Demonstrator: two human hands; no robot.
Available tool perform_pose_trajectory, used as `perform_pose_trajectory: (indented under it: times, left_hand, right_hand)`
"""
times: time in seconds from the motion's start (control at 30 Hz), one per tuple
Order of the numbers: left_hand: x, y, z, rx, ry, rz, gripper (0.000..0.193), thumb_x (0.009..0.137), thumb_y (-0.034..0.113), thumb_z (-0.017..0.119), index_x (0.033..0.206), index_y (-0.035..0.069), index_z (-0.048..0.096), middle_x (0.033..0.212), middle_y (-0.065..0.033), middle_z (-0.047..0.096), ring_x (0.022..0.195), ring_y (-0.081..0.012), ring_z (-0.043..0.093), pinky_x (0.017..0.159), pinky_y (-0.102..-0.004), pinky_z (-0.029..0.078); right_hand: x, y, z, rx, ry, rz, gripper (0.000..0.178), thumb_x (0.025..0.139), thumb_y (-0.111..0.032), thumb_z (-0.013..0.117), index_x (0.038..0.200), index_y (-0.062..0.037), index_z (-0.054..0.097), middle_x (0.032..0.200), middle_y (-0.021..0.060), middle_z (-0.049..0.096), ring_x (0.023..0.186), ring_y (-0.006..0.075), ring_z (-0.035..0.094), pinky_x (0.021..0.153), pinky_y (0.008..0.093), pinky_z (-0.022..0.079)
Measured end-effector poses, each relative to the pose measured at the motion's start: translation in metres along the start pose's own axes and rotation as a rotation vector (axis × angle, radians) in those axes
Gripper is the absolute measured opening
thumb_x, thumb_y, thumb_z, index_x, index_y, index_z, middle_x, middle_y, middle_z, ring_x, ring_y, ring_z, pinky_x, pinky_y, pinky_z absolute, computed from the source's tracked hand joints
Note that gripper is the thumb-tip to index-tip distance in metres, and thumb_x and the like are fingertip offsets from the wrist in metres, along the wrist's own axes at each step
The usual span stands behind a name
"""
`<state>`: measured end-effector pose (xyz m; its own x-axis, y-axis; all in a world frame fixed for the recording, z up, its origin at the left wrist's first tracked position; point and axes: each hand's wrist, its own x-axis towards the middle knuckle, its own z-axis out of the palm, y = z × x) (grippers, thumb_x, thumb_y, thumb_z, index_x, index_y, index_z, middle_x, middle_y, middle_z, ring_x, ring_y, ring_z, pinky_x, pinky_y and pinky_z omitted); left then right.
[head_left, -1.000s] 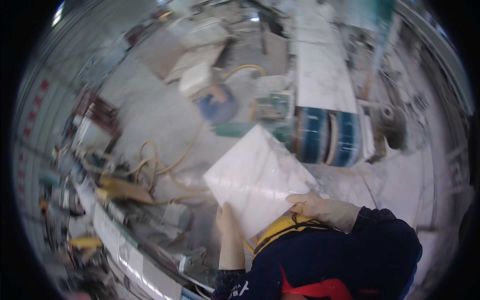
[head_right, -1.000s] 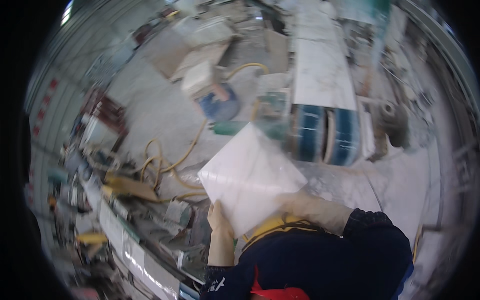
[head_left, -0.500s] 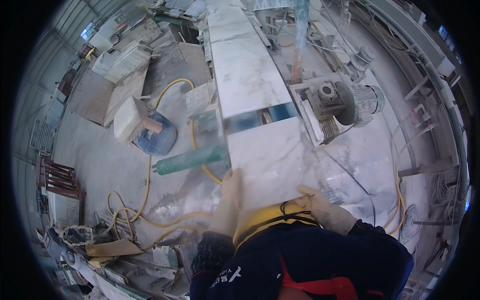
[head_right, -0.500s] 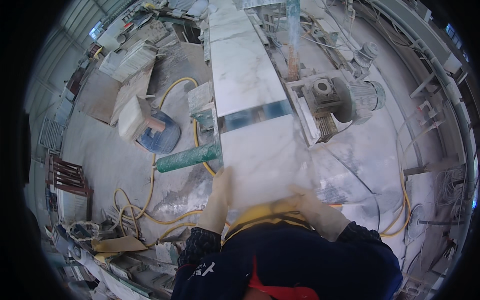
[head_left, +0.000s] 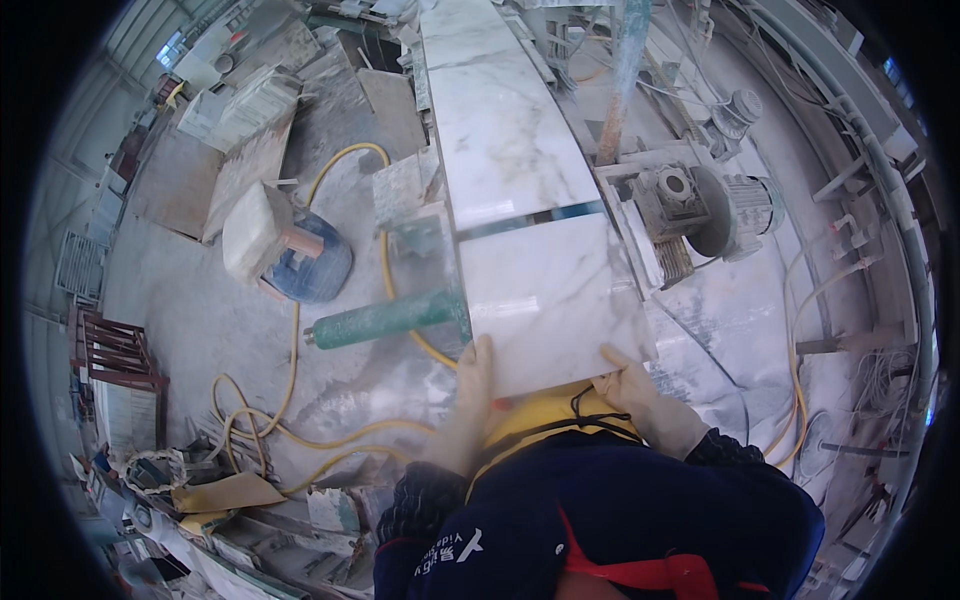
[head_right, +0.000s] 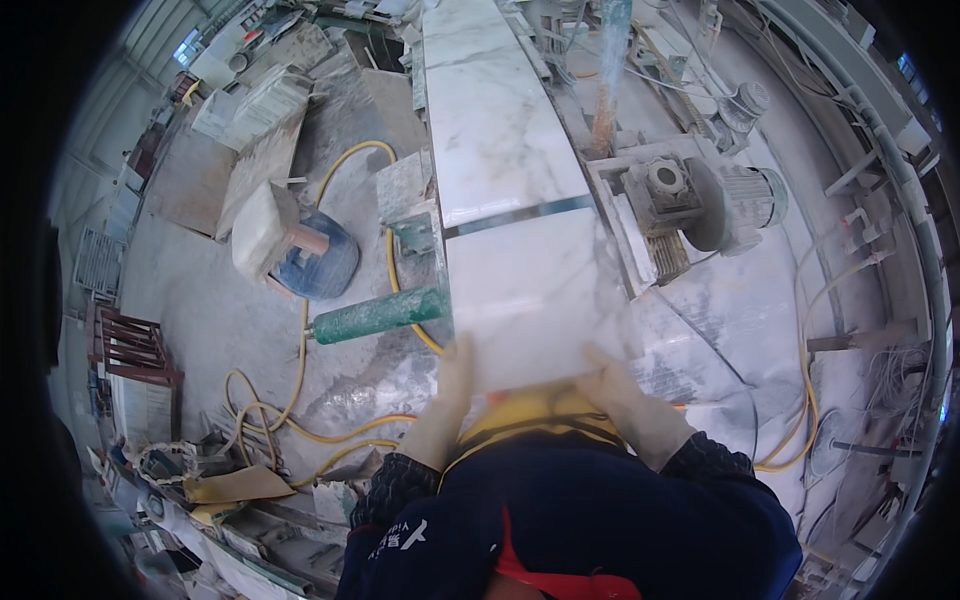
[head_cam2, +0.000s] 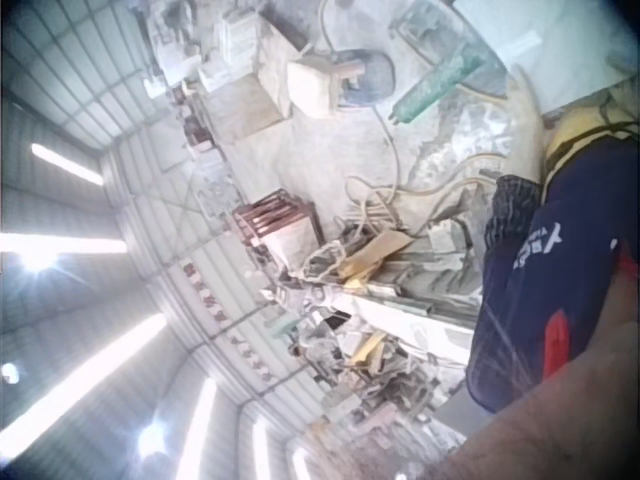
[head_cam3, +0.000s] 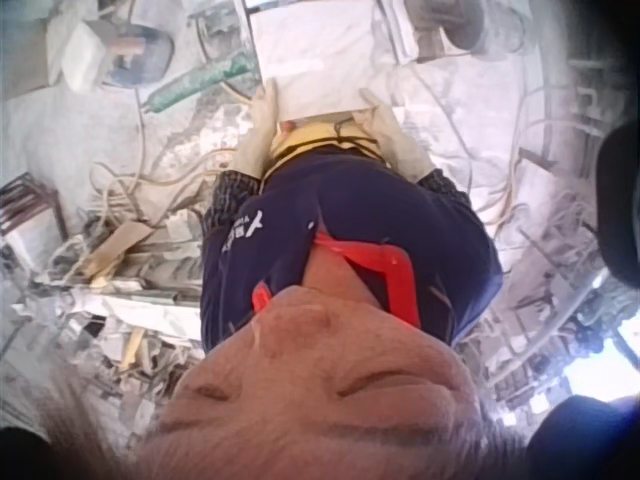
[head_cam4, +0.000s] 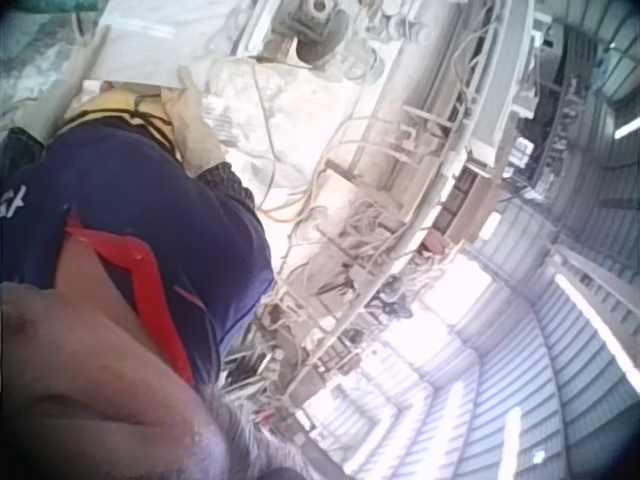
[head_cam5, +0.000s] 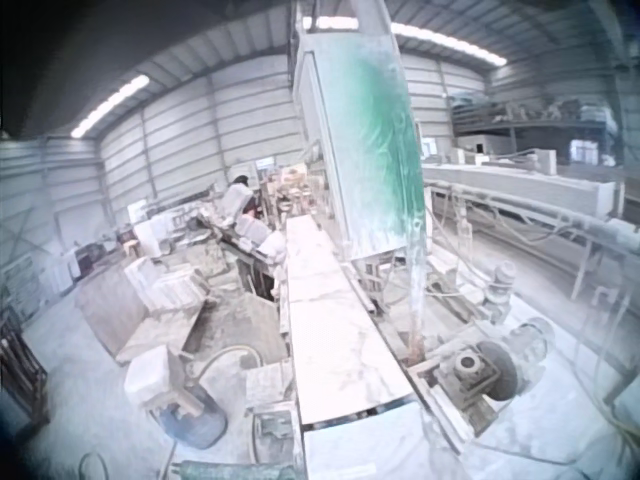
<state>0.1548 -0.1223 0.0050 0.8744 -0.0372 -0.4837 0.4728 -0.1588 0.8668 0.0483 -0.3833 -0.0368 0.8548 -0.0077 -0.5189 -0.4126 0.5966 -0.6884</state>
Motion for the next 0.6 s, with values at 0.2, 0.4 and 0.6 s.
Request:
perform_pose_trajectory:
  times: [0.2,0.4,0.6]
  left_hand:
    - [0.022,0.002,0.005,-0.072,0.032,-0.023,0.048,0.102,0.043,0.052,0.121,0.000,0.062,0.099,-0.0060,0.065,0.087,-0.0160,0.061,0.075,-0.0332,0.051]
    - [0.037,-0.006,0.006,-0.142,-0.039,-0.084,0.053,0.100,0.041,0.048,0.129,-0.002,0.058,0.112,-0.0133,0.064,0.099,-0.0234,0.059,0.091,-0.0366,0.047]
    - [0.054,-0.018,0.006,-0.049,0.032,-0.052,0.052,0.100,0.040,0.048,0.127,-0.002,0.058,0.110,-0.0128,0.064,0.097,-0.0250,0.058,0.092,-0.0364,0.046]
  right_hand:
    - [0.008,-0.031,0.024,0.701,-0.004,0.179,0.035,0.102,-0.009,0.053,0.135,0.0010,0.050,0.136,0.0158,0.059,0.129,0.0308,0.055,0.113,0.0469,0.043]
    - [0.000,-0.060,0.043,0.935,-0.289,0.366,0.037,0.103,-0.010,0.053,0.138,0.0007,0.048,0.139,0.0168,0.057,0.129,0.0311,0.055,0.114,0.0472,0.042]
    - [0.015,-0.056,0.038,0.791,-0.019,0.319,0.039,0.102,-0.009,0.054,0.139,0.0002,0.047,0.139,0.0176,0.056,0.130,0.0318,0.053,0.114,0.0482,0.043]
